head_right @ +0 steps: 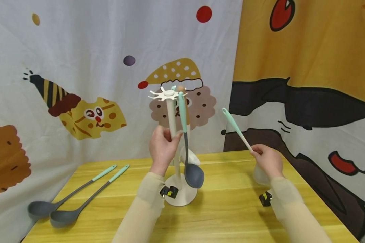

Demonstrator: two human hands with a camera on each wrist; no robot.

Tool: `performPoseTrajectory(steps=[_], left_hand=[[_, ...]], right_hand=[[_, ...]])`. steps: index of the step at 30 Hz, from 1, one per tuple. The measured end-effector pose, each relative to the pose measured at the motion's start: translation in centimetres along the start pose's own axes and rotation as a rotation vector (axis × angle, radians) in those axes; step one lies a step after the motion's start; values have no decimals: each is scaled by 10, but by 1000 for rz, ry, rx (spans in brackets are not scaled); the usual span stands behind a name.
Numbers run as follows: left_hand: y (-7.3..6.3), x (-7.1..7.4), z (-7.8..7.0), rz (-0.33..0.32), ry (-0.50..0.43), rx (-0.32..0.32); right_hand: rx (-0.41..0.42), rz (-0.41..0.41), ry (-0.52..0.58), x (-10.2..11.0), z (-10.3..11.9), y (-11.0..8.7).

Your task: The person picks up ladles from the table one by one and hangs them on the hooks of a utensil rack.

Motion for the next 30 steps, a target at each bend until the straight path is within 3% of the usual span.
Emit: performPoseTrajectory(steps=[14,30], left_hand=[[0,-2,3,17,3,27],[0,-1,2,4,7,6]], right_hand=[[18,-35,94,4,30,-3],[21,-40,157,-3,48,-10]])
Point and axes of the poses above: each hand's wrist, its own y-axis towards the middle knuckle, its own x-axis out of the back of the hand, z = x × y, the point moved 9 cm from there along y, towards the middle knuckle, and after that the axes turned 3 degrees about -z, right-handed, at the moved point
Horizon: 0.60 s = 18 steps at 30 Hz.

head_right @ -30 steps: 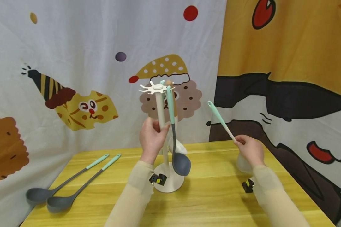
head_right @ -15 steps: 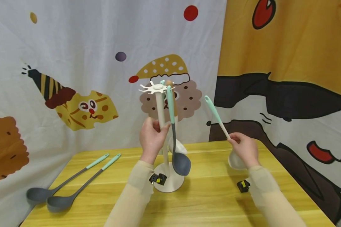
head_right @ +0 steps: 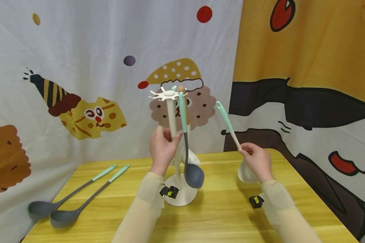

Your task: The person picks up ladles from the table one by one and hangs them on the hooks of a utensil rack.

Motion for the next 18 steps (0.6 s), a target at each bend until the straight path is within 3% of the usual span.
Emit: performPoseTrajectory(steps=[18], left_hand=[[0,0,0,6,-8,5]], right_hand=[[52,-27,125,0,43,-12]])
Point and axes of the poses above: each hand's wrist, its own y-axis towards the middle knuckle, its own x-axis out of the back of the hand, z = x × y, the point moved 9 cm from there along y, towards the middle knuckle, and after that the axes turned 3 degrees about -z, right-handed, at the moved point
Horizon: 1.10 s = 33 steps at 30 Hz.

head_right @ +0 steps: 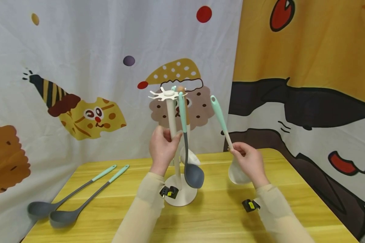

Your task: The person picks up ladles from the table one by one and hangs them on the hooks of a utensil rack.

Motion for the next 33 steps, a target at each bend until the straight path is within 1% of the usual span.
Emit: performPoseTrajectory(steps=[10,20,33], left_hand=[[0,0,0,3,-1,2],[0,0,1,13,1,13],[0,1,0,7,0,8]], right_hand=[[43,8,112,-2,28,-5],[77,38,158,-7,56,-10],[115,79,271,-14,83,-18]])
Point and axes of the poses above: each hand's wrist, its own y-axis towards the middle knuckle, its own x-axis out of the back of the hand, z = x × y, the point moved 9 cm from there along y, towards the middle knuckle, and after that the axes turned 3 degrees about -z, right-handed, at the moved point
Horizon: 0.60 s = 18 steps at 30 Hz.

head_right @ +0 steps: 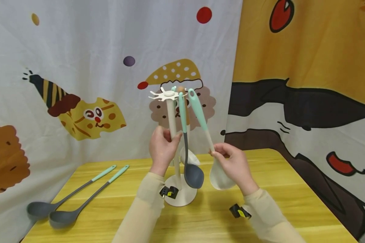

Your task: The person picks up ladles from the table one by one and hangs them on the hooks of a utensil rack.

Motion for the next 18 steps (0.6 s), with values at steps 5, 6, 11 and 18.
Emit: performPoseTrajectory(steps=[5,6,11,18], left_hand=[[-1,0,1,-4,2,-5],[-1,0,0,-5,2,-7],[-1,0,-1,-8,4,-13],[0,-1,0,-3,7,-11]], right_hand=[[15,22,14,-6,7,-2],[15,27,11,-7,8,-2],[16,45,4,-13,12,-3],[33,68,12,-20,15,-5]])
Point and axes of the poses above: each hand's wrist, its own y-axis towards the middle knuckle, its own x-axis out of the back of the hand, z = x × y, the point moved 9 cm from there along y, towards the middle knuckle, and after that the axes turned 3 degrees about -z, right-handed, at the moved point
